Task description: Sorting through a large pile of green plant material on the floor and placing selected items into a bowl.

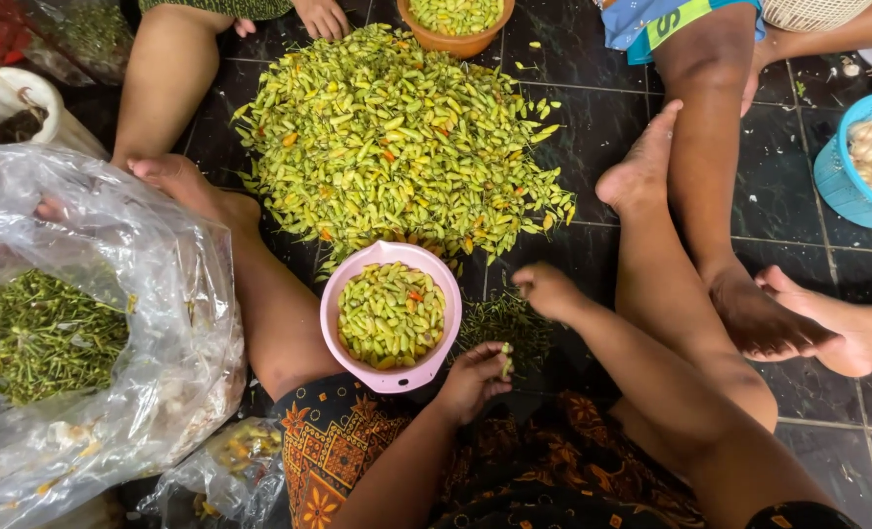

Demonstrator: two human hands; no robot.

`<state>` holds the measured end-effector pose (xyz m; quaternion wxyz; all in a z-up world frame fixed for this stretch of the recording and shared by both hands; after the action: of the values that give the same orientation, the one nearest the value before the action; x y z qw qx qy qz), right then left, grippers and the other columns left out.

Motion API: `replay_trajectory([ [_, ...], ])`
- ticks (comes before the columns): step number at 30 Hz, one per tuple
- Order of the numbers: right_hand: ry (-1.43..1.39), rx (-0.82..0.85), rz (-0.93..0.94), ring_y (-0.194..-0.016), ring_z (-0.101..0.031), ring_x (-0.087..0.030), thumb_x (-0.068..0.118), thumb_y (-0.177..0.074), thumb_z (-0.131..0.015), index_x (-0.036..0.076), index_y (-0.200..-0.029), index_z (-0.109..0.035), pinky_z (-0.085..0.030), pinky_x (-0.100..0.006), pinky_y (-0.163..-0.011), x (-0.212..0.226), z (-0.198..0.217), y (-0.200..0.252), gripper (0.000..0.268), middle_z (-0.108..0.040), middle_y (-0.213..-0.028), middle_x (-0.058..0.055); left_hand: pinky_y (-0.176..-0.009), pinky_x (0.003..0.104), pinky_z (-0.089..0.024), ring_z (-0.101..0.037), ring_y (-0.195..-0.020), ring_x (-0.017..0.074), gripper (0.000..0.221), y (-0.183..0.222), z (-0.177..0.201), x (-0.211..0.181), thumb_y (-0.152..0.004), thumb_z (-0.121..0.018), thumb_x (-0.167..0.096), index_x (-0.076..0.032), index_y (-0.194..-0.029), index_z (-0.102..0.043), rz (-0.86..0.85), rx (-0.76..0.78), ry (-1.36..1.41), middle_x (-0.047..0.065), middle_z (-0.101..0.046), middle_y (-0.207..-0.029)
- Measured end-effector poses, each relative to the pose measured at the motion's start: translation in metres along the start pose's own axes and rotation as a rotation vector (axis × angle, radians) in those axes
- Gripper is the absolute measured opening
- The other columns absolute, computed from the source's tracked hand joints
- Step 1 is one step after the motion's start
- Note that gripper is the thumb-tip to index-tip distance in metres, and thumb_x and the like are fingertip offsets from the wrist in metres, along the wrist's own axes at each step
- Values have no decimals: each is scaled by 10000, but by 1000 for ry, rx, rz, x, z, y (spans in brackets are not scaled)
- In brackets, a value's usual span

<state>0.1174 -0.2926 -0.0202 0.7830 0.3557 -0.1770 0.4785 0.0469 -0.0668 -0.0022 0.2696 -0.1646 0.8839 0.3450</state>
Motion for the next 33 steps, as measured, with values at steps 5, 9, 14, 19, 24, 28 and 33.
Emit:
replay_trajectory([
  [5,271,-155,-106,-1322,-473,-422,286,-981,-648,154,-1447,-566,-522,-516,-995,22,62,-46,491,-479,-1417,-146,-713,384,-642,-657,-784,216,240,2,-8,-5,-836,-625,-120,-47,-1064,-632,115,109,146,122,-643,-896],
  [9,351,-108,-146,-1407,-297,-436,287,-1048,-496,225,-1543,-459,-387,-558,-1074,30,58,-66,500,-365,-1564,-101,-706,374,-618,-651,-837,236,181,0,-10,1,-922,-609,-256,-98,-1003,-646,153,181,184,121,-664,-983],
  [14,537,-270,31,-1156,-508,-415,215,-981,-576,107,-1241,-621,-492,-482,-870,16,37,-62,285,-641,-1221,-118,-714,358,-564,-611,-789,222,136,-8,6,1,-909,-586,-233,-105,-915,-631,118,61,149,112,-649,-941],
  [19,569,-128,-96,-1086,-609,-388,144,-940,-504,101,-1014,-682,-540,-452,-854,28,37,-11,197,-711,-1032,-136,-751,355,-567,-588,-768,197,183,-7,8,-2,-869,-634,-180,-102,-1033,-654,142,-69,156,101,-645,-950],
  [24,-210,155,-201,-748,-708,-166,181,-846,-763,134,-1033,-788,-516,-310,-697,75,4,75,194,-790,-892,-54,-874,405,-597,-620,-878,227,392,-14,26,0,-921,-730,-308,-42,-1205,-682,29,-219,238,113,-662,-1015],
  [28,-209,246,-50,-805,-730,-140,166,-923,-717,130,-1019,-799,-538,-292,-741,99,-31,114,132,-820,-927,-21,-971,413,-588,-660,-996,222,151,-11,24,1,-953,-719,-219,-96,-1037,-698,2,-163,275,73,-714,-1050],
  [33,-255,122,2,-799,-714,-124,172,-853,-799,152,-1039,-760,-540,-291,-735,89,-46,115,191,-783,-883,0,-929,406,-595,-681,-978,248,84,-15,46,15,-968,-712,-139,-85,-1017,-672,-2,-284,278,103,-697,-967],
])
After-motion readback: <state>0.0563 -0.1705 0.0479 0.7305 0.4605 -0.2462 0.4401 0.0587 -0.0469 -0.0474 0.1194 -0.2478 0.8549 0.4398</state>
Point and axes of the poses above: each hand's wrist, its own y-axis away from the middle knuckle, its own z-axis out of the back of the hand, x = y × z, the point moved 9 cm from there along -y, towards the middle knuckle
